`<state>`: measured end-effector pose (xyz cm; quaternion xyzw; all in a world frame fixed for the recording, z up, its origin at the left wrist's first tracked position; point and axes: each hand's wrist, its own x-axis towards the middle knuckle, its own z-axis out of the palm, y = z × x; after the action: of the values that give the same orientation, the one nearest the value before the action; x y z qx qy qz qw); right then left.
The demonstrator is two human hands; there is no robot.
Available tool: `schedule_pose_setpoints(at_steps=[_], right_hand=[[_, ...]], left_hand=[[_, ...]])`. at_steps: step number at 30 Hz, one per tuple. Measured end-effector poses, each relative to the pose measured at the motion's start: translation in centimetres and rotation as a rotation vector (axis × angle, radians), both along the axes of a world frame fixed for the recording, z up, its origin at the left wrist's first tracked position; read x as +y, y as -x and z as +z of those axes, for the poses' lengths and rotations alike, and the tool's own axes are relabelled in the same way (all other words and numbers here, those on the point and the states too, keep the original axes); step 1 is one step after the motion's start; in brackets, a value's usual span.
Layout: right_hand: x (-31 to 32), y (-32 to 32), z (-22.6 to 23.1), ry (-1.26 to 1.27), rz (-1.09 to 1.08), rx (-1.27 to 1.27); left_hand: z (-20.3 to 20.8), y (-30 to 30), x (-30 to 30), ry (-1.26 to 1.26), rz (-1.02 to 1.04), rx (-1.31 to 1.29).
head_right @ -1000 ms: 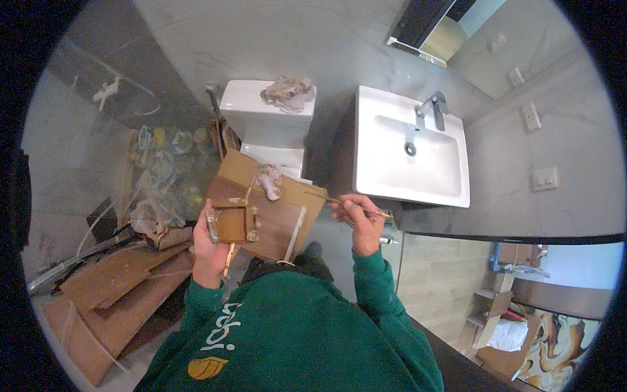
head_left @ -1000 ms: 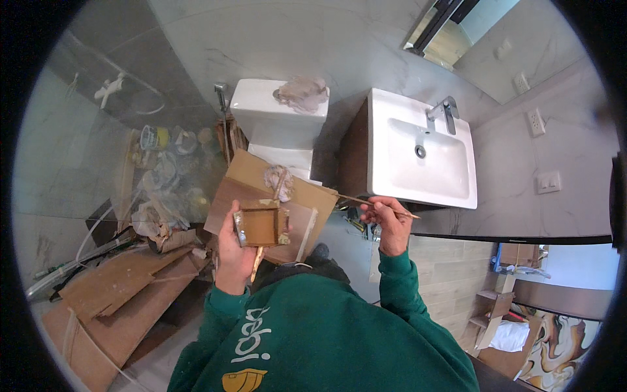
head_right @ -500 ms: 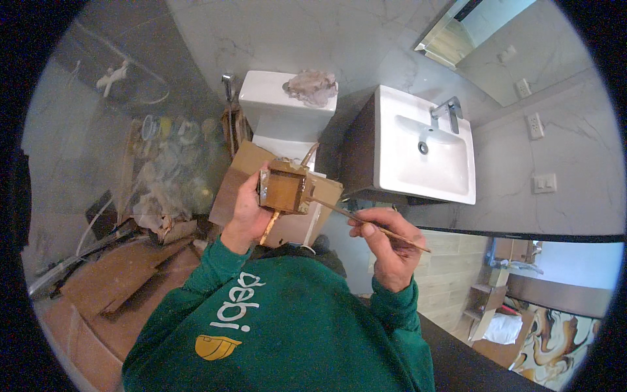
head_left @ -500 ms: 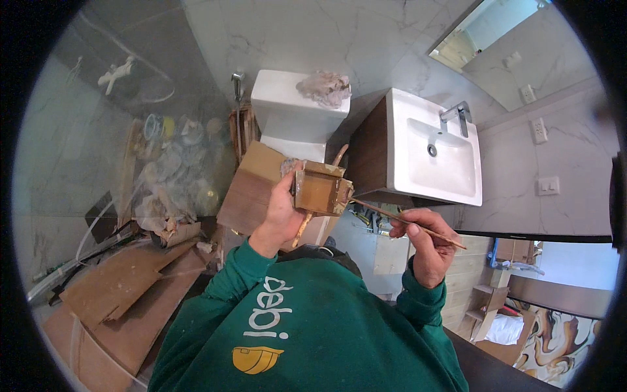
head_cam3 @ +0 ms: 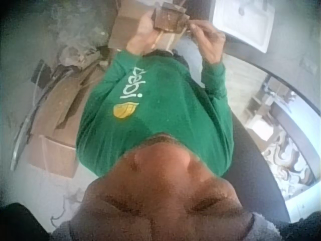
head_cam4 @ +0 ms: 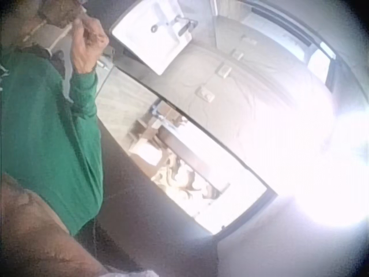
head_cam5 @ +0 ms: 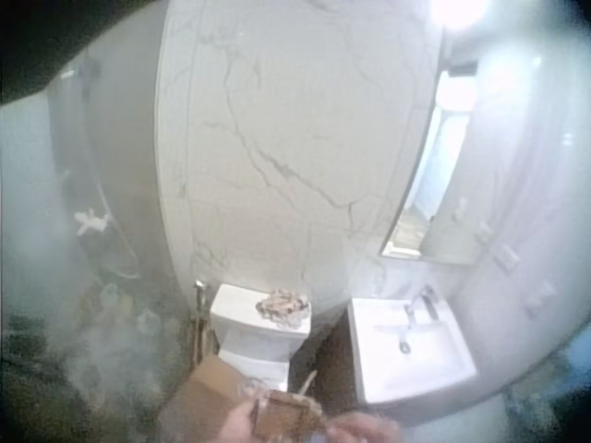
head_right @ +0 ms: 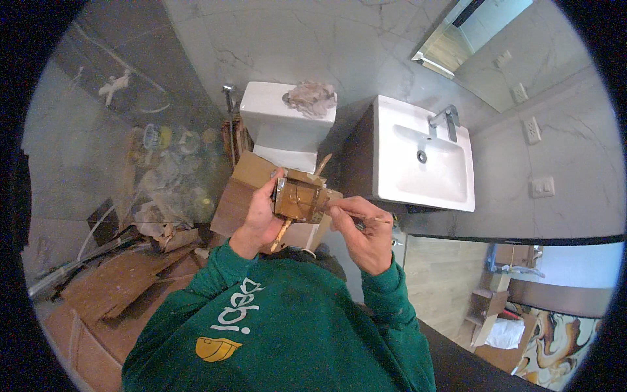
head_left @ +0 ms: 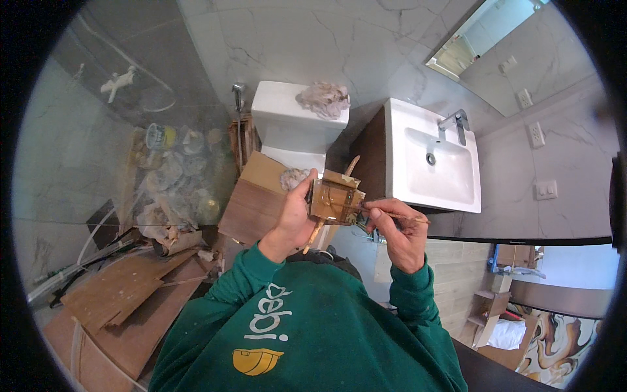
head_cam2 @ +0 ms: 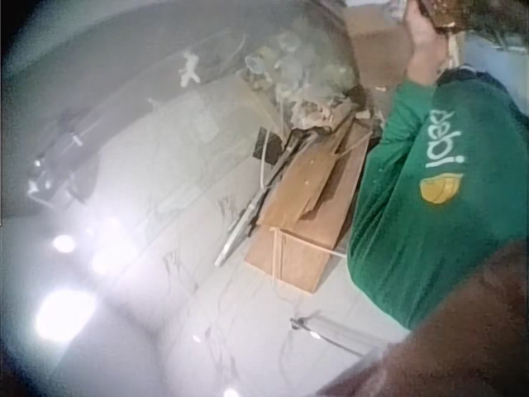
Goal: The person applies a brown finish to a small wooden box using a brush, then wipes the edge of a bathroom vanity with a cloth. The person repeatedly dips the brush and applies finish to the box while standing in a bathroom.
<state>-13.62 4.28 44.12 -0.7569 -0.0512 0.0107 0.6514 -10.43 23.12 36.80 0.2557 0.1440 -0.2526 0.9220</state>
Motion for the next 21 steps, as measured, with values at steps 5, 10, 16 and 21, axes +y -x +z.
schedule_pose_setpoints(at_steps=[5,10,16,21], right_hand=[[-0.6,-0.5,-0.3,-0.013,-0.086,-0.047],[-1.1,0.0,-0.2,0.063,-0.034,-0.066],[-1.1,0.5,-0.5,0.083,-0.082,-0.075],[-1.6,1.3,-0.4,-0.035,-0.168,-0.101]], left_hand=[[0.0,-0.5,-0.4,0.026,-0.033,-0.018],[0.1,-0.3,-1.0,-0.038,-0.023,-0.030],[0.5,0.0,-1.8,-0.029,-0.041,-0.037],[0.9,0.3,-2.3,-0.045,-0.074,-0.026]])
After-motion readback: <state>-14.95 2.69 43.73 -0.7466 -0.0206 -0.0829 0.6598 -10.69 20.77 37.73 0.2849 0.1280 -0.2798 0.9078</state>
